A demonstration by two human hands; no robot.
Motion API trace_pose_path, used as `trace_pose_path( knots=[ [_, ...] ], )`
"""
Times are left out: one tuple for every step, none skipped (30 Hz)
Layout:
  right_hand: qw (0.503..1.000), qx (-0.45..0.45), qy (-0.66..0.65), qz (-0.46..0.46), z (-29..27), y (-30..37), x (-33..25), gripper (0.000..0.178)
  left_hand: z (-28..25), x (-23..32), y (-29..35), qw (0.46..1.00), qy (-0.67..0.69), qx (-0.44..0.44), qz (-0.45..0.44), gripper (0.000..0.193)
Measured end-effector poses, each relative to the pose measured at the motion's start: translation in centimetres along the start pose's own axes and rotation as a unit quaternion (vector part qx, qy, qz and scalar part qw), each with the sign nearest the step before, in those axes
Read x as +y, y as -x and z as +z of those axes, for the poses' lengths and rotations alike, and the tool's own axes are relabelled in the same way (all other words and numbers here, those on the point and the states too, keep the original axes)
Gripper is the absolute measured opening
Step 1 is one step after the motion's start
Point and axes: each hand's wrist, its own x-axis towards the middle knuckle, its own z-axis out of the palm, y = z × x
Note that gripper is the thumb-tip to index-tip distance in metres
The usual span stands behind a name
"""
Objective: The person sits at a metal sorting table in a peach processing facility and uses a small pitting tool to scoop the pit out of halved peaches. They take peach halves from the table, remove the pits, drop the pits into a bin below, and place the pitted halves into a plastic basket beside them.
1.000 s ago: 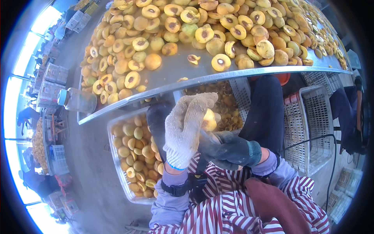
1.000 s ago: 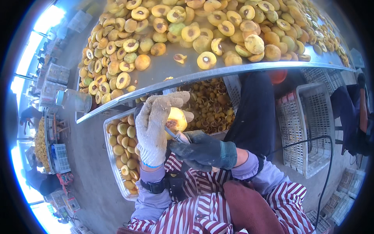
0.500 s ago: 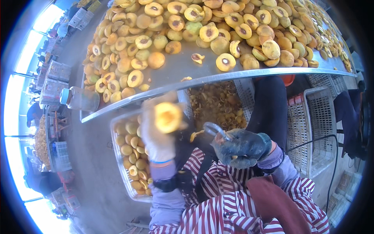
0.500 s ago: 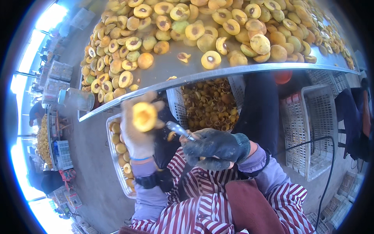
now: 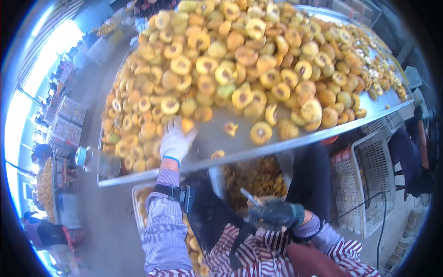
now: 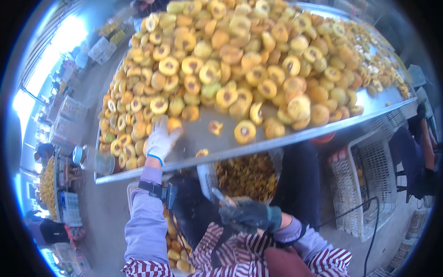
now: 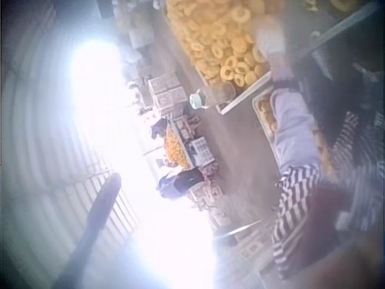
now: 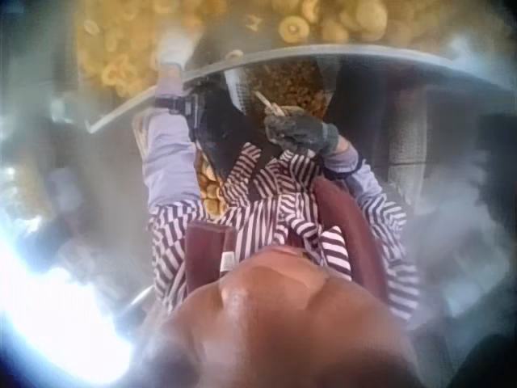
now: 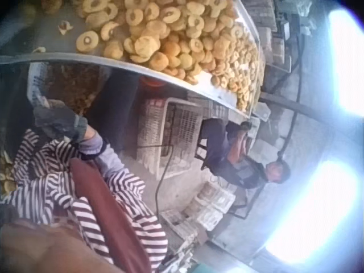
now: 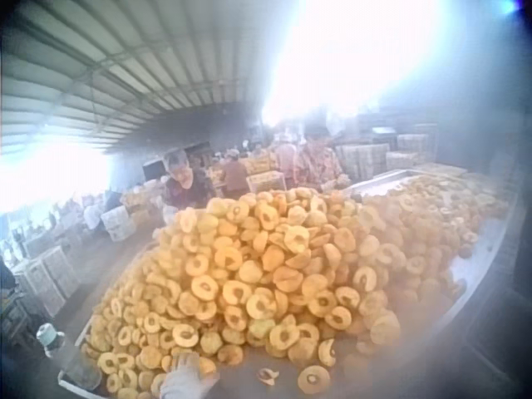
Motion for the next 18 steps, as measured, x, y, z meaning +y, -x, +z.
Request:
trace_pose_path(
  knots=[
    [0.999,0.002,0.001,-0.048,-0.1,-0.5,0.9,0.031,1.7,-1.0,-0.6,0.996,-0.091,0.0,0.007,0.069],
    [0.996,0.003,0.0,-0.094,-0.4,-0.8,1.2,0.03,2.8,-1.2,-1.4,0.983,-0.181,-0.001,0.01,0.073],
    [0.995,0.011,0.017,-0.102,-0.8,-0.7,0.4,0.03,2.5,0.6,-2.0,0.985,-0.16,-0.057,-0.042,0.075],
    [0.999,0.012,-0.02,-0.032,-0.8,-0.2,-0.1,0.027,1.8,2.8,-2.0,0.978,-0.142,-0.124,-0.091,0.076],
    [0.997,0.012,-0.058,0.039,-0.9,0.0,-0.7,0.023,1.1,4.3,-2.3,0.976,-0.082,-0.159,-0.125,0.074],
    [0.997,0.011,-0.059,0.037,-0.9,0.1,-0.6,0.023,0.9,4.5,-2.3,0.976,-0.085,-0.159,-0.123,0.074],
    [0.998,0.006,-0.062,0.009,-0.8,-0.2,-0.2,0.022,0.8,4.0,-1.8,0.985,-0.051,-0.138,-0.094,0.074],
    [0.998,0.002,-0.065,-0.018,-0.5,-0.5,0.2,0.024,0.7,3.4,-1.2,0.991,-0.017,-0.117,-0.065,0.075],
    [0.997,0.002,-0.08,-0.011,-0.4,-0.8,0.9,0.024,0.9,3.5,-0.6,0.977,0.157,-0.106,-0.1,0.067],
    [0.994,0.016,-0.078,-0.079,-0.3,-1.2,1.2,0.021,0.6,3.8,0.4,0.892,0.389,-0.163,-0.161,0.055],
    [0.986,0.023,-0.079,-0.142,0.1,-1.6,1.4,0.02,0.0,4.4,2.4,0.804,0.556,-0.14,-0.159,0.052],
    [0.987,0.017,-0.095,-0.131,0.7,-1.6,0.9,0.02,-0.6,5.0,4.3,0.687,0.703,-0.106,-0.151,0.051],
    [0.988,0.018,-0.104,-0.115,1.6,-1.5,-0.3,0.017,-1.6,5.4,6.1,0.69,0.696,-0.1,-0.171,0.051],
    [0.988,0.027,-0.114,-0.102,2.0,-1.4,-0.8,0.015,-2.3,6.3,7.6,0.611,0.771,-0.126,-0.13,0.053],
    [0.987,0.031,-0.124,-0.097,1.6,-1.6,-0.3,0.015,-2.4,7.6,8.6,0.52,0.836,-0.153,-0.081,0.055],
    [0.989,0.047,-0.092,-0.103,1.0,-1.9,0.4,0.014,-2.3,8.9,9.6,0.518,0.836,-0.157,-0.09,0.055],
    [0.99,0.056,-0.079,-0.104,1.1,-1.8,0.5,0.014,-2.1,10.1,10.8,0.5,0.849,-0.123,-0.118,0.065],
    [0.989,0.072,-0.068,-0.108,1.0,-1.6,0.7,0.013,-1.7,11.3,11.6,0.478,0.861,-0.094,-0.145,0.075]
  ],
)
